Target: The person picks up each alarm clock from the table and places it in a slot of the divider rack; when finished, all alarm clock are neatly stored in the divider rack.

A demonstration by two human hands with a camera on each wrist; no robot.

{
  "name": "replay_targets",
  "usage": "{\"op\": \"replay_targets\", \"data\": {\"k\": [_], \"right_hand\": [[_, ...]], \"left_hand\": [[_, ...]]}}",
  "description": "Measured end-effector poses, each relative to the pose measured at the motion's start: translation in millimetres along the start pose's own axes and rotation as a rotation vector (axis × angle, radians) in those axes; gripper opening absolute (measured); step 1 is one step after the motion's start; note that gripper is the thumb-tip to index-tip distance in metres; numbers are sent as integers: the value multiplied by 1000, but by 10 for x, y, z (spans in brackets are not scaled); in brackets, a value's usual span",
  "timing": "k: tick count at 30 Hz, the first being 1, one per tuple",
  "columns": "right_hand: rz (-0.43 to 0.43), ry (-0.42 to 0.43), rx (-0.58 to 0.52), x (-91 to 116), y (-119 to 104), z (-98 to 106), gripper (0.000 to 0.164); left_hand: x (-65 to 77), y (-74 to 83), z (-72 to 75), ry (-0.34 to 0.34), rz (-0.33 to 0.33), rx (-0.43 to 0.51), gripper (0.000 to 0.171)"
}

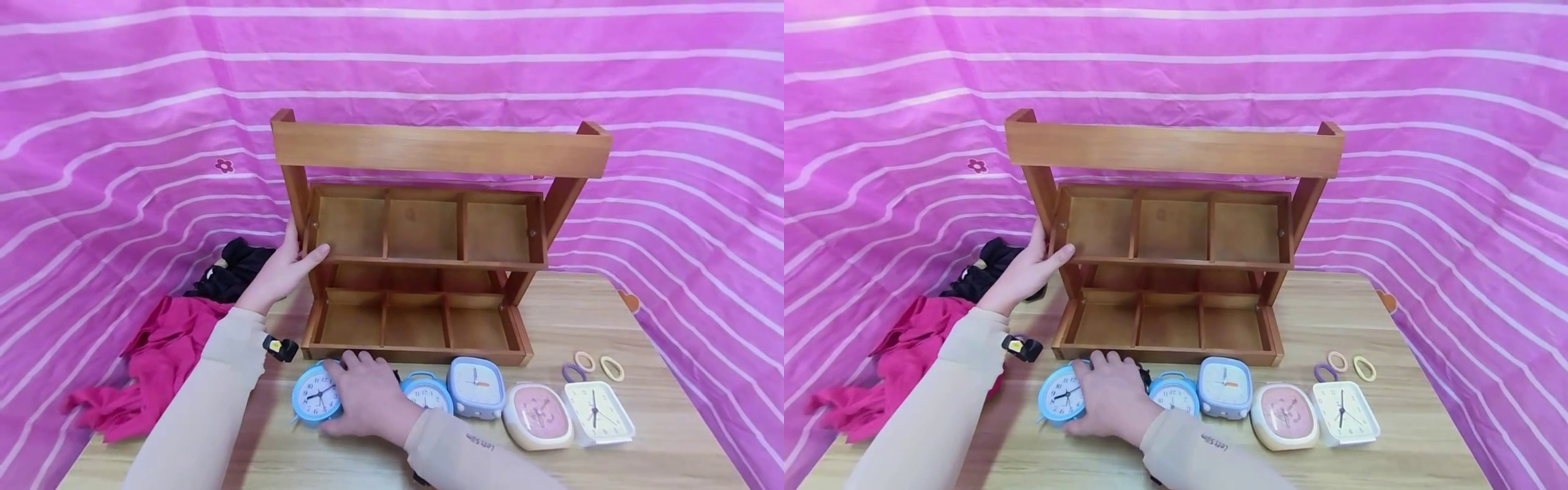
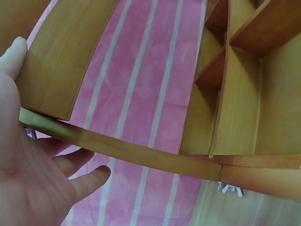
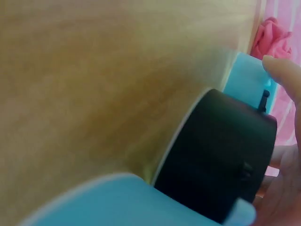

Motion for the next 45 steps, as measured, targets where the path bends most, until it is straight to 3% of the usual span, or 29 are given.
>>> {"op": "replay_targets", "data": {"k": [8,20,26,33,38,45], "right_hand": [[-32,35,-41,-36,8,-1,97],[-19,17,-124,-105,5,37,93],[-16,55,-219,-65,35,81,91],[-4,127,-283,-11,86,276,93],[-11,163,-297,-31,205,401,94],[-48,136,-385,-160,520,516,92]], "left_hand": [[-16,6,-31,-11,-15,19,103],[9,-27,21,4,-59,35,101],[13,-29,8,-3,-64,64,100],[37,-25,36,-23,-17,43,105],[37,-54,37,-29,16,14,105],[33,-31,9,-36,-8,32,104]]}}
Point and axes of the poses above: each hand's wrist, its own x-axis away from the middle knuckle, its own z-axis out of the back of the hand, y = z × x, the point moved 4 cm from there along -x, towards the middle knuckle, and after that the axes turned 11 degrees about x, right-handed, at the moved point
